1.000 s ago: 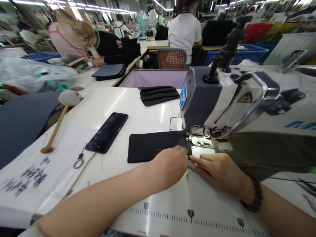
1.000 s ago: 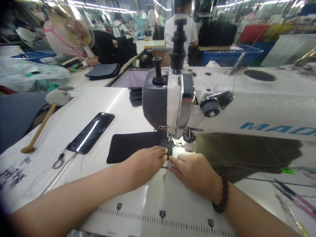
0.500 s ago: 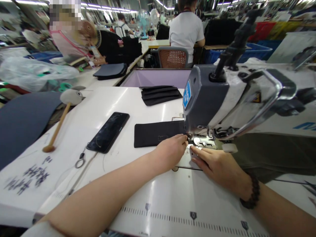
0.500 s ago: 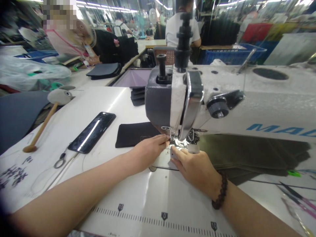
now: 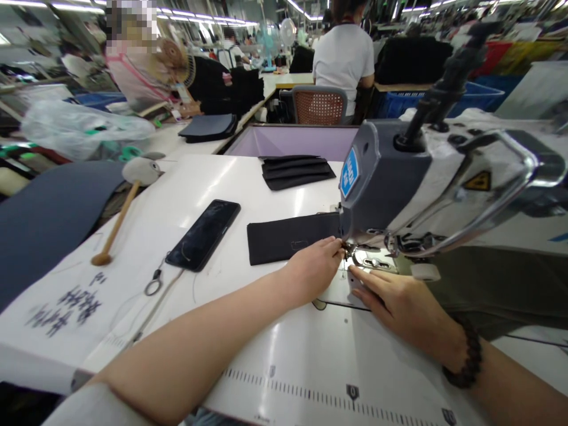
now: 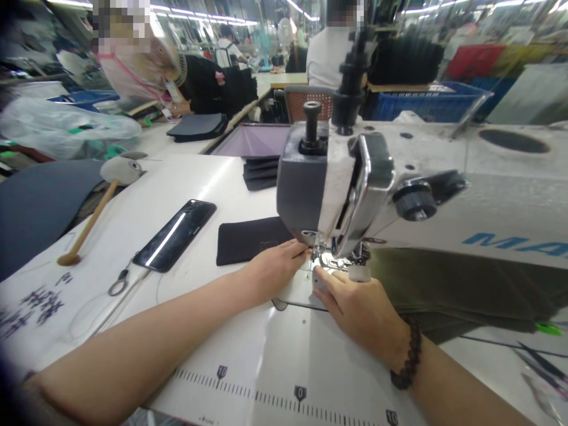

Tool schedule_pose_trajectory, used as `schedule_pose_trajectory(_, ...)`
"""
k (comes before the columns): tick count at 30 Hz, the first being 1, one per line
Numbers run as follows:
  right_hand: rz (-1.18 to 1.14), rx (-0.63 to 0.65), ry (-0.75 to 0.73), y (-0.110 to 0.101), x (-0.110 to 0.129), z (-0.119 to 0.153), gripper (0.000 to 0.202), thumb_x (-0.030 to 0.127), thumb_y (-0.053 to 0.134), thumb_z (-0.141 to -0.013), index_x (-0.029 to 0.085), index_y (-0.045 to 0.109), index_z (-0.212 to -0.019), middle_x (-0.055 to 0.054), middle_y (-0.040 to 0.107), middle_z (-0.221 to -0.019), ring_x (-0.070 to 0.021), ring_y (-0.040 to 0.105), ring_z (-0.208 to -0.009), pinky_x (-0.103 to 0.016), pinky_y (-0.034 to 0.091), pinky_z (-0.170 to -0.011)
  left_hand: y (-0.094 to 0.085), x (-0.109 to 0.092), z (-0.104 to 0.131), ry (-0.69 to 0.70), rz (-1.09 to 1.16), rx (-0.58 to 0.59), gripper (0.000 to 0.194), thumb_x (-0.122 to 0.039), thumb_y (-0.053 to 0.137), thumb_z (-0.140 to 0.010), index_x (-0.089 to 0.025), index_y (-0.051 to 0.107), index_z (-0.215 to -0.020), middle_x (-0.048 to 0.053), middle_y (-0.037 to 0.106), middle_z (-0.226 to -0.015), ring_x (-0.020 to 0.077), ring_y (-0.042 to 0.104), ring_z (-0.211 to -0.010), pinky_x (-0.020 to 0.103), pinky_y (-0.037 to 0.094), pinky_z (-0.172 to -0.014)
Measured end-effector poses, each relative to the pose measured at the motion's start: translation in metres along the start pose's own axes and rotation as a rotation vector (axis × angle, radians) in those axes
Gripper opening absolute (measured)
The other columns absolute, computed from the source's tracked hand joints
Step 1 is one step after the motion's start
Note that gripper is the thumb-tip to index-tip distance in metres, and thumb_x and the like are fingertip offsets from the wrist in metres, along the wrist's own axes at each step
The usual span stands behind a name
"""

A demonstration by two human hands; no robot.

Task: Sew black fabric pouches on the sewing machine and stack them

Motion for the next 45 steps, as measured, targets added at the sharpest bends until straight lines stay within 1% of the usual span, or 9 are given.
schedule_pose_trajectory(6,-0.01,-0.002,-0.039,-0.002,-0.001,0.0,0.032,0.03,0.041,-0.087,0.014,0.057,-0.11,-0.01,0.066,-0.096,-0.0183,0.063,-0.08,-0.03,0.05,-0.072,-0.002,0.001,0.006,-0.258,-0.067,0.119,0.037,-0.01,0.035,-0.087,-0.002,0.042,-0.122,0.021,0.04,-0.129,0.0288,0.039,-0.119,0.042,0.041,-0.091)
schedule_pose_trajectory(9,-0.049,0.015,-0.061,-0.003,-0.002,0.0,0.031,0.028,0.041,-0.087,0.013,0.057,-0.109,-0.01,0.066,-0.097,-0.0179,0.063,-0.082,-0.03,0.05,-0.072,-0.008,-0.011,0.026,-0.218,-0.063,0.211,0.037,-0.005,0.041,-0.082,0.002,0.046,-0.118,0.025,0.045,-0.124,0.0306,0.047,-0.112,0.04,0.045,-0.085)
schedule_pose_trajectory(14,-0.099,-0.006,-0.083,-0.006,-0.003,0.0,0.03,0.028,0.041,-0.087,0.014,0.059,-0.107,-0.009,0.065,-0.099,-0.0185,0.062,-0.087,-0.032,0.05,-0.075,-0.063,-0.035,0.09,0.049,0.225,0.167,0.051,-0.003,0.041,-0.077,-0.01,0.036,-0.128,0.013,0.052,-0.121,0.0205,0.054,-0.105,0.029,0.047,-0.082)
schedule_pose_trajectory(18,-0.109,-0.008,-0.062,-0.009,-0.002,-0.001,0.029,0.027,0.042,-0.086,0.016,0.06,-0.105,-0.008,0.066,-0.098,-0.0183,0.062,-0.086,-0.031,0.049,-0.075,-0.1,-0.015,0.125,-0.198,0.658,-0.016,0.058,-0.006,0.034,-0.082,-0.026,0.022,-0.135,0.003,0.056,-0.118,0.015,0.057,-0.1,0.025,0.049,-0.08)
schedule_pose_trajectory(23,-0.103,-0.009,-0.024,-0.01,0.0,0.0,0.029,0.028,0.044,-0.086,0.016,0.061,-0.105,-0.008,0.066,-0.098,-0.0183,0.061,-0.09,-0.031,0.048,-0.076,-0.06,0.019,0.125,-0.439,0.912,-0.283,0.059,-0.007,0.028,-0.083,-0.015,0.008,-0.137,0.013,0.052,-0.12,0.0191,0.056,-0.103,0.034,0.049,-0.082)
schedule_pose_trajectory(26,-0.097,-0.016,-0.016,-0.01,0.0,0.0,0.028,0.028,0.044,-0.086,0.017,0.061,-0.105,-0.008,0.066,-0.098,-0.0183,0.061,-0.09,-0.031,0.048,-0.076,-0.03,0.024,0.121,-0.529,0.603,-0.301,0.056,-0.012,0.039,-0.081,-0.01,0.02,-0.134,0.018,0.044,-0.127,0.0237,0.049,-0.112,0.042,0.045,-0.088)
schedule_pose_trajectory(29,-0.099,-0.017,-0.021,-0.01,0.0,0.001,0.028,0.028,0.045,-0.085,0.018,0.061,-0.105,-0.007,0.066,-0.099,-0.018,0.061,-0.091,-0.031,0.047,-0.078,-0.023,0.009,0.116,-0.415,0.247,-0.201,0.042,-0.01,0.047,-0.079,-0.009,0.044,-0.121,0.018,0.037,-0.132,0.0265,0.038,-0.12,0.044,0.037,-0.097)
schedule_pose_trajectory(35,-0.105,-0.02,-0.029,-0.01,0.0,0.001,0.028,0.029,0.045,-0.085,0.016,0.061,-0.105,-0.009,0.066,-0.096,-0.0192,0.06,-0.09,-0.032,0.047,-0.077,-0.029,-0.028,0.094,-0.099,0.127,-0.009,0.032,-0.022,0.054,-0.081,-0.012,0.054,-0.112,0.012,0.049,-0.123,0.0219,0.049,-0.109,0.034,0.042,-0.093)
schedule_pose_trajectory(45,-0.157,0.026,-0.132,-0.013,-0.002,0.004,0.024,0.028,0.044,-0.086,0.017,0.062,-0.099,-0.005,0.064,-0.08,-0.0142,0.059,-0.071,-0.025,0.044,-0.064,-0.014,-0.013,0.024,-0.06,0.086,-0.038,0.042,-0.038,0.051,-0.083,-0.008,0.055,-0.111,0.014,0.051,-0.118,0.0235,0.047,-0.11,0.032,0.039,-0.093)
Point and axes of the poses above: each hand's wrist, its own z-axis away from the middle knuckle, its own y-axis out of the palm, x = y × z, the point moved 3 cm from there along -z, towards the middle knuckle
